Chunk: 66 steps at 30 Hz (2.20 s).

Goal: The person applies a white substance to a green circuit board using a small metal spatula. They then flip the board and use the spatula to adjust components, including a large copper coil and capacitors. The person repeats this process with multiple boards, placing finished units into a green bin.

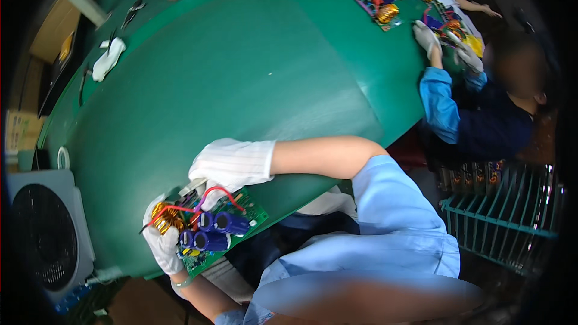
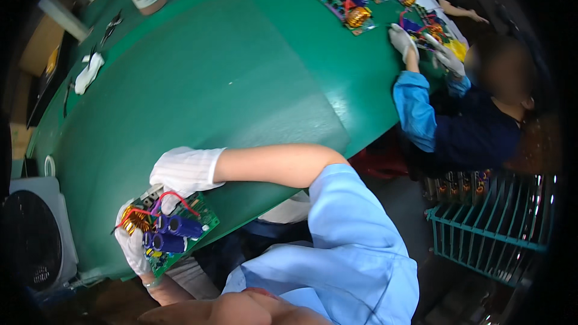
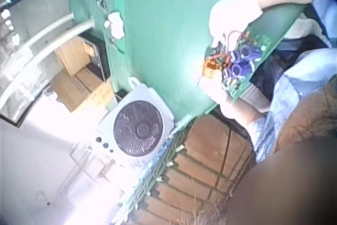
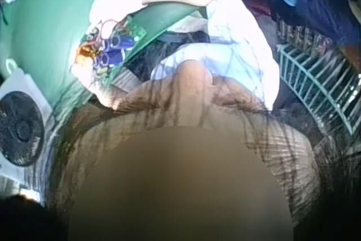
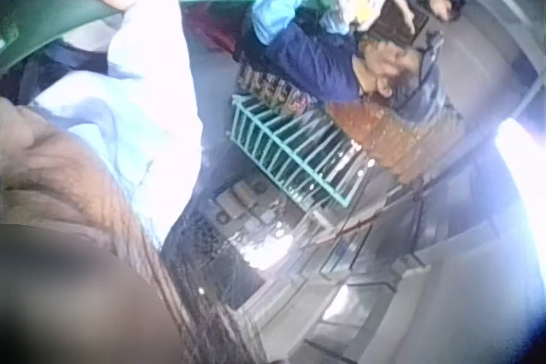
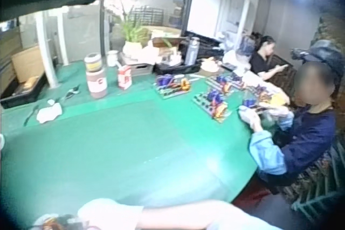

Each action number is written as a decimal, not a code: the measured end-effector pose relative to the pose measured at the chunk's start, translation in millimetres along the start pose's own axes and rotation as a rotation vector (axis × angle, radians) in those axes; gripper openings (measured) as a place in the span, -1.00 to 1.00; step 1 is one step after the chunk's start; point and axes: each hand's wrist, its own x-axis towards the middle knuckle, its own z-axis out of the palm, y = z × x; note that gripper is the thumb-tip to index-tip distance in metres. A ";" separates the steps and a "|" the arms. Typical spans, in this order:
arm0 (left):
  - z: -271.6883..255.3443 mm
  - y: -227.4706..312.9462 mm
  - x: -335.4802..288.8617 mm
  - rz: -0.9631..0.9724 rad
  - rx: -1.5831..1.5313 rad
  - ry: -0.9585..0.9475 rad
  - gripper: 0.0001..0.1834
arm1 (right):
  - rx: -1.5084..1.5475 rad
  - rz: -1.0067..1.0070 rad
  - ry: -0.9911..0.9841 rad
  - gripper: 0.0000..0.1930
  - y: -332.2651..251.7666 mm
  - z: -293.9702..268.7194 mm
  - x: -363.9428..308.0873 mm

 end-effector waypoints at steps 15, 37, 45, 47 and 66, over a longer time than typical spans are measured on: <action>-9.8 -4.5 4.6 0.098 0.133 -0.047 -0.06 | 0.129 0.090 0.082 -0.53 -9.5 0.3 -10.2; -3.7 4.2 1.4 0.144 0.180 -0.059 -0.30 | 0.239 0.078 0.117 -0.58 -3.0 -8.7 -61.2; 2.2 13.9 -1.5 0.135 0.214 -0.066 -0.43 | 0.327 0.113 0.053 -0.59 -10.9 -20.6 -68.1; 0.9 15.8 -2.4 0.115 0.227 -0.070 -0.44 | 0.347 0.132 0.026 -0.58 -13.9 -27.0 -70.8; 3.0 1.5 -3.6 0.095 0.005 -0.057 -0.36 | 0.533 0.364 0.377 -0.68 18.7 -28.3 -72.5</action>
